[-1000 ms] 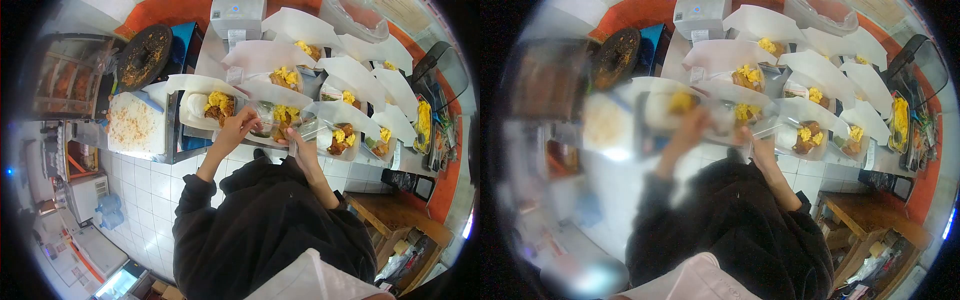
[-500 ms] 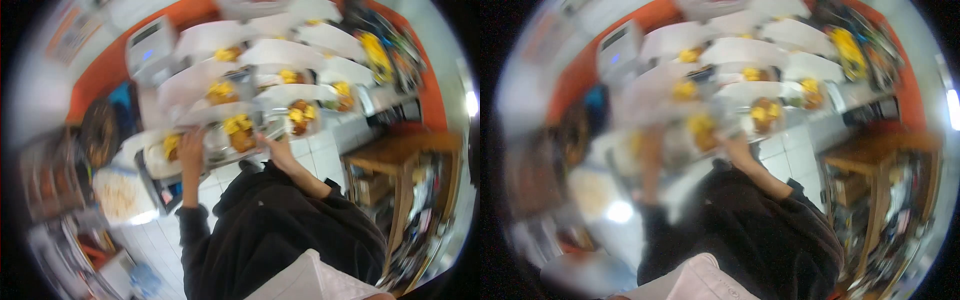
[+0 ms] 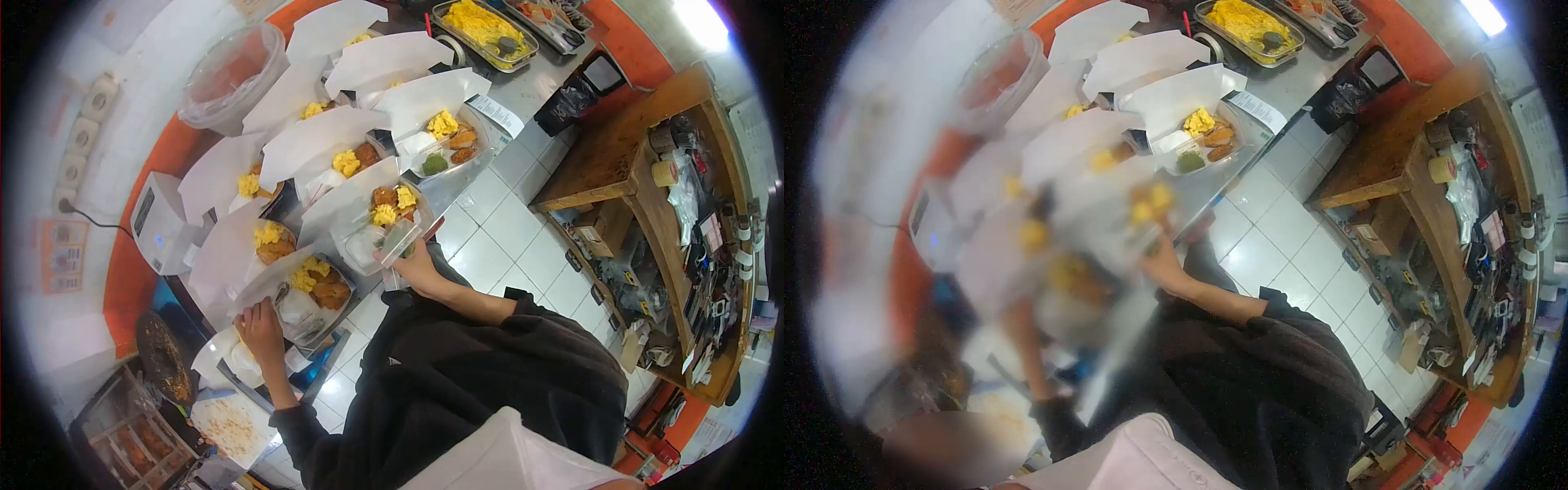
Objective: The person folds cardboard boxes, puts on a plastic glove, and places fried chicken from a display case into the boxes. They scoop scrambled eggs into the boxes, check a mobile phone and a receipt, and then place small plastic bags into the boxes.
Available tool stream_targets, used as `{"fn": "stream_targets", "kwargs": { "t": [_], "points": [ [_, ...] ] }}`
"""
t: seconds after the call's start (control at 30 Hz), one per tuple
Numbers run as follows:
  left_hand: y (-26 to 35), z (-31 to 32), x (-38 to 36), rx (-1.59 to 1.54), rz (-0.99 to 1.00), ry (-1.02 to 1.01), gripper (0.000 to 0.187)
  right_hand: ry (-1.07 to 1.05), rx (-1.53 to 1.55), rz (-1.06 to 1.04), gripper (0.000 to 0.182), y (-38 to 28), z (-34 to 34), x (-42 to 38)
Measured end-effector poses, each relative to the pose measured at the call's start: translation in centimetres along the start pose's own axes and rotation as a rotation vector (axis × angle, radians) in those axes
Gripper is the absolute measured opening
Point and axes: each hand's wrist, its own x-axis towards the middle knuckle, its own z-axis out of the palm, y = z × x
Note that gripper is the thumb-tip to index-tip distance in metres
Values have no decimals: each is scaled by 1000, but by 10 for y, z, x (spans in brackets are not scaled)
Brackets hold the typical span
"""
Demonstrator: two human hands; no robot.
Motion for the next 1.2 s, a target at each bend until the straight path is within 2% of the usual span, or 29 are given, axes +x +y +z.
{"fn": "stream_targets", "kwargs": {
  "t": [0.1,0.17,0.2,0.27,0.3,0.37,0.43,0.5,0.53,0.57,0.6,0.63,0.7,0.73,0.77,0.83,0.87,0.9,0.97,1.03,1.1,1.17,1.2],
  "points": [
    [-1,-13,2,-59,31,-51,11,31,-11,-5,47,12,-15,12],
    [-8,-19,3,-344,26,11,10,-28,-8,2,47,-17,-15,15],
    [-7,-26,7,-338,22,8,10,-83,-8,-2,47,-36,-14,19],
    [2,-61,28,-837,-497,28,16,-148,-42,-76,44,-65,-13,32],
    [4,-71,41,-833,-503,26,16,-206,-79,-149,41,-73,-15,39],
    [9,-83,71,-778,-602,297,22,-279,-98,-193,39,-79,-19,60],
    [9,-94,86,-738,-579,297,21,-344,-115,-239,36,-88,-22,80],
    [7,-95,93,-702,-552,294,21,-371,-195,-386,33,-110,-20,95],
    [5,-94,93,-767,-561,245,22,-367,-191,-382,33,-121,-20,99],
    [4,-94,95,-830,-571,195,22,-428,-62,-240,32,-132,-20,103],
    [8,-95,99,-735,-593,130,22,-486,70,-101,32,-137,-20,108],
    [16,-95,106,-728,-587,126,22,-482,80,-101,32,-137,-21,113],
    [36,-93,117,-842,-650,86,21,-641,165,-142,30,-135,-22,122],
    [48,-95,122,-925,-664,71,17,-699,200,-50,28,-140,-21,122],
    [61,-99,127,-927,-668,64,17,-696,199,-43,28,-148,-18,122],
    [83,-105,136,-756,-462,-88,15,-794,28,-269,29,-159,-9,122],
    [89,-104,138,-742,-353,-133,15,-799,22,-257,29,-155,-6,121],
    [101,-105,144,-746,-366,-135,15,-854,-15,-284,29,-147,-3,120],
    [130,-110,163,-699,-114,-84,13,-919,-52,-308,29,-148,-2,117],
    [137,-112,162,-755,-92,-98,13,-1020,-95,-245,29,-161,0,116],
    [135,-109,134,-791,-680,41,14,-994,-118,-294,28,-160,-3,117],
    [107,-94,98,-859,-762,79,17,-947,-123,-278,28,-151,-7,120],
    [98,-87,74,-781,-862,-62,18,-948,-118,-272,28,-152,-7,122]
  ]
}}
